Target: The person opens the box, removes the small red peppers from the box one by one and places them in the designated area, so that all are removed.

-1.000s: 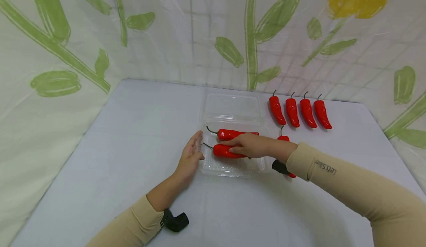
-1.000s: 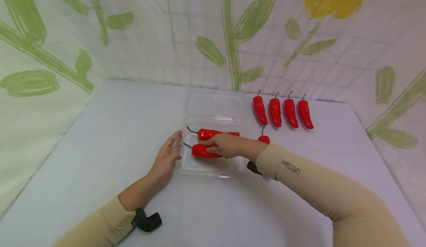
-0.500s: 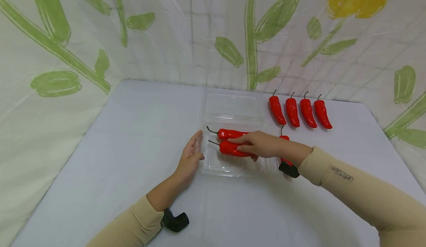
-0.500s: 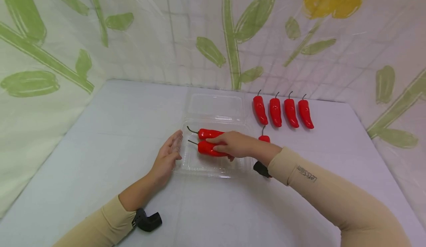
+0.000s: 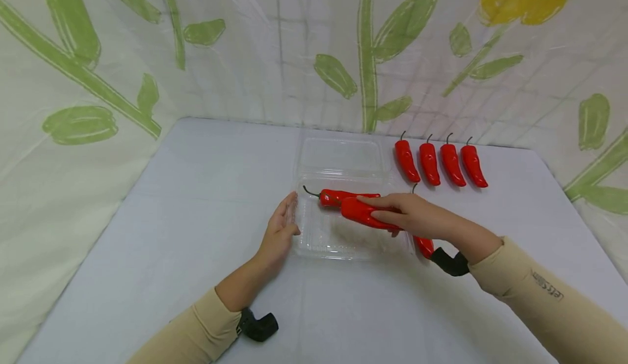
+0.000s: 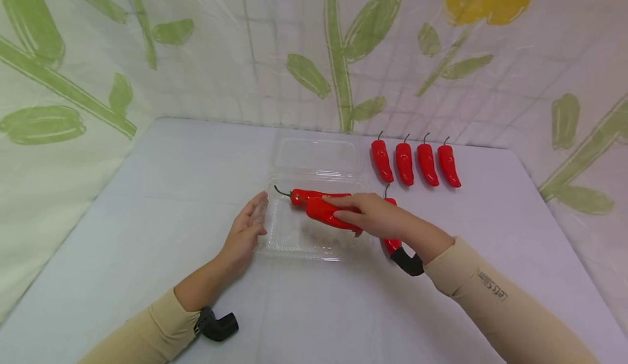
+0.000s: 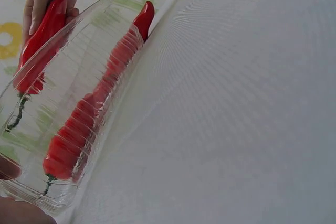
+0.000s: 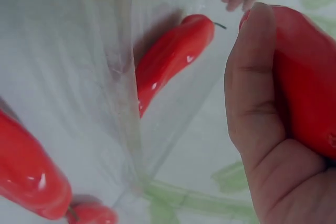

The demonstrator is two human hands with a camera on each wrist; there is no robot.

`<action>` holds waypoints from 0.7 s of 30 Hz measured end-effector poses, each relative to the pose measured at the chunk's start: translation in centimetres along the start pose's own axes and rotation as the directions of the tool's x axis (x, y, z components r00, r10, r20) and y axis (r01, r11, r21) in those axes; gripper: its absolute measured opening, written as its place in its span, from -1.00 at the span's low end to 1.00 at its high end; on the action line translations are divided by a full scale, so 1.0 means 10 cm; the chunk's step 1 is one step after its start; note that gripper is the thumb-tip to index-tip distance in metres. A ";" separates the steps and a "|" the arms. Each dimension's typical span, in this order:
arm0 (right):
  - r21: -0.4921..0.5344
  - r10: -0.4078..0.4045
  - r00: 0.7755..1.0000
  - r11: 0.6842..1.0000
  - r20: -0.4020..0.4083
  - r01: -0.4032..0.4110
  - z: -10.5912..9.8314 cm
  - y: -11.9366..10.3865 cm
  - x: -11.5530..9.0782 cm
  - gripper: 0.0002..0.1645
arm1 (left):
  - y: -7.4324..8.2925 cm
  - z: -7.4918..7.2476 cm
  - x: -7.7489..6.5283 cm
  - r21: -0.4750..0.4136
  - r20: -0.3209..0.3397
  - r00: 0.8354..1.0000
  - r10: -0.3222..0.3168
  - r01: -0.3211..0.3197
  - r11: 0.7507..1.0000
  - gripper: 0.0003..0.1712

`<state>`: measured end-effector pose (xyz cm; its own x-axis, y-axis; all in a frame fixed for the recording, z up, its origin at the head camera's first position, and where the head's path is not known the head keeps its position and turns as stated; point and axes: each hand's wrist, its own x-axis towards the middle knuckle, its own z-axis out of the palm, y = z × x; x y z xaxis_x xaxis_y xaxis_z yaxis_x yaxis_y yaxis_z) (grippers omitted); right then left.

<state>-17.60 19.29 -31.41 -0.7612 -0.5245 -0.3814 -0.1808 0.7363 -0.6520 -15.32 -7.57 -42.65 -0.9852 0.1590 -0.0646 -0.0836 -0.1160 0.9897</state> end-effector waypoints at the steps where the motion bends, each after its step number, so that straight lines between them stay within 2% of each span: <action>1: 0.002 0.006 1.000 1.000 -0.019 -0.006 0.00 0.02 -0.03 -0.37 | 0.00 0.00 0.00 0.004 -0.002 1.000 -0.005 0.005 1.000 -0.11; 8: 0.071 0.015 0.988 0.997 -0.156 -0.004 0.05 0.14 -0.22 -0.37 | 0.01 0.01 0.00 0.019 -0.013 1.000 -0.026 0.026 0.999 -0.12; 13: 0.084 0.021 0.963 0.996 -0.270 0.002 0.10 0.21 -0.41 -0.39 | 0.01 0.01 0.00 0.020 -0.012 1.000 -0.028 0.028 0.999 -0.12; 21: 0.151 0.072 0.928 0.988 -0.366 -0.017 0.17 0.37 -0.63 -0.37 | 0.00 0.01 0.01 0.020 -0.012 1.000 -0.015 0.015 1.000 -0.11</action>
<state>-12.44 24.64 -32.53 -0.9474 -0.2768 -0.1607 -0.0714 0.6721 -0.7370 -15.40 -7.48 -42.64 -0.9856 0.1485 -0.0809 -0.0955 -0.0944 0.9909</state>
